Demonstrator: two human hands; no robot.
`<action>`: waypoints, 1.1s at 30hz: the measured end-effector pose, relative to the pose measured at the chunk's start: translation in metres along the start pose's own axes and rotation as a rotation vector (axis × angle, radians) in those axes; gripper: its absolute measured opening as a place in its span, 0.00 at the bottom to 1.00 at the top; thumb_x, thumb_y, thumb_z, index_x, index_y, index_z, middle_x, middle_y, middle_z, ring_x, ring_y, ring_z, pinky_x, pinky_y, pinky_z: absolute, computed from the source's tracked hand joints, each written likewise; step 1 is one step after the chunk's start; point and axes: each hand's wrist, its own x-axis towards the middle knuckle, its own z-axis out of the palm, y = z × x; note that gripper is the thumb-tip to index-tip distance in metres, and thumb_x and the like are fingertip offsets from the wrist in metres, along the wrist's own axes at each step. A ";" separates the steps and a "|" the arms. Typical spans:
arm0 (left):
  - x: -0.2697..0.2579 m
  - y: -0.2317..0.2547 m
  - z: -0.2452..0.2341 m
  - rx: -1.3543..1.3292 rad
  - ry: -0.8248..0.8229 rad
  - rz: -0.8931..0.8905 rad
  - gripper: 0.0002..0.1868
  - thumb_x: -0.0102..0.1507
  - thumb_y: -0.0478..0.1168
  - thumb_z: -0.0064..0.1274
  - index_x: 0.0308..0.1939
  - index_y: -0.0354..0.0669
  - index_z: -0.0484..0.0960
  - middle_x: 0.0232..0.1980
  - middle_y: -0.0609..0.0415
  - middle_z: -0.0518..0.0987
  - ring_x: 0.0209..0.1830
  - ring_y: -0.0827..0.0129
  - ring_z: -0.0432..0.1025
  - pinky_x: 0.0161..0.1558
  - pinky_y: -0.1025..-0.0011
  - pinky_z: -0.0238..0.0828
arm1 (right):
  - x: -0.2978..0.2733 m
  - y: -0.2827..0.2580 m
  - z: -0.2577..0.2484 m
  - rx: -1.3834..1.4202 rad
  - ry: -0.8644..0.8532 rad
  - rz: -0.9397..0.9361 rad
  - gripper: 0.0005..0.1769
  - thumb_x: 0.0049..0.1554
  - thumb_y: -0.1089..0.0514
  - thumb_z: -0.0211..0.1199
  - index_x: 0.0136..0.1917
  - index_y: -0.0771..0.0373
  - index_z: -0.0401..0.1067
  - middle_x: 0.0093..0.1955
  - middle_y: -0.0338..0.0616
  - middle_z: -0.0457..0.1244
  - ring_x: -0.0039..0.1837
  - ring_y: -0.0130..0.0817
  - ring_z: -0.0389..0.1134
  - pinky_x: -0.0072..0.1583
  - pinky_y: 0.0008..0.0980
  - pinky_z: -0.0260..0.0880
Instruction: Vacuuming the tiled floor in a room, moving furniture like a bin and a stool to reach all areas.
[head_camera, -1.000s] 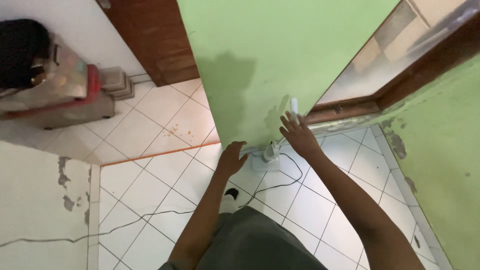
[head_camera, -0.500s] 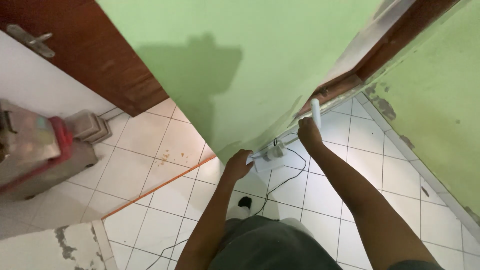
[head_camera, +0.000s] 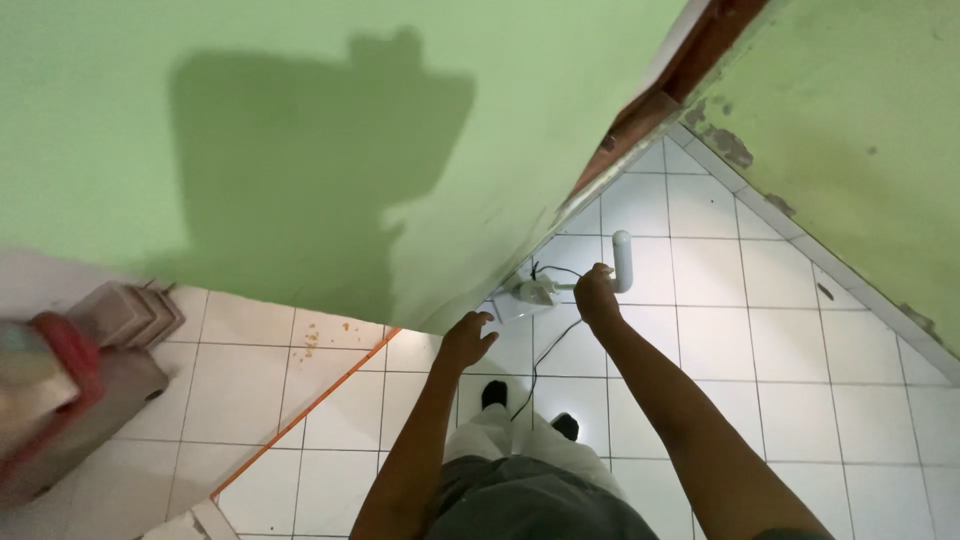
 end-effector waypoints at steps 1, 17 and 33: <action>0.001 0.000 0.002 0.001 -0.020 0.012 0.22 0.62 0.49 0.60 0.58 0.47 0.77 0.54 0.47 0.79 0.54 0.54 0.75 0.55 0.58 0.73 | -0.001 -0.004 0.012 0.009 -0.020 0.009 0.16 0.59 0.50 0.56 0.47 0.63 0.78 0.42 0.49 0.70 0.47 0.42 0.71 0.61 0.46 0.64; 0.007 0.077 0.049 0.181 -0.263 0.039 0.22 0.64 0.51 0.56 0.60 0.49 0.75 0.60 0.50 0.77 0.56 0.56 0.75 0.56 0.58 0.72 | -0.194 0.030 0.145 0.644 -0.321 0.374 0.12 0.59 0.54 0.60 0.35 0.56 0.77 0.33 0.41 0.69 0.36 0.34 0.72 0.42 0.38 0.70; -0.058 0.207 0.182 0.333 -0.534 0.186 0.24 0.66 0.54 0.54 0.63 0.50 0.75 0.62 0.49 0.76 0.58 0.56 0.73 0.57 0.58 0.71 | -0.507 -0.026 0.244 0.947 -0.872 0.719 0.30 0.59 0.28 0.59 0.46 0.55 0.81 0.41 0.37 0.73 0.44 0.35 0.75 0.45 0.37 0.75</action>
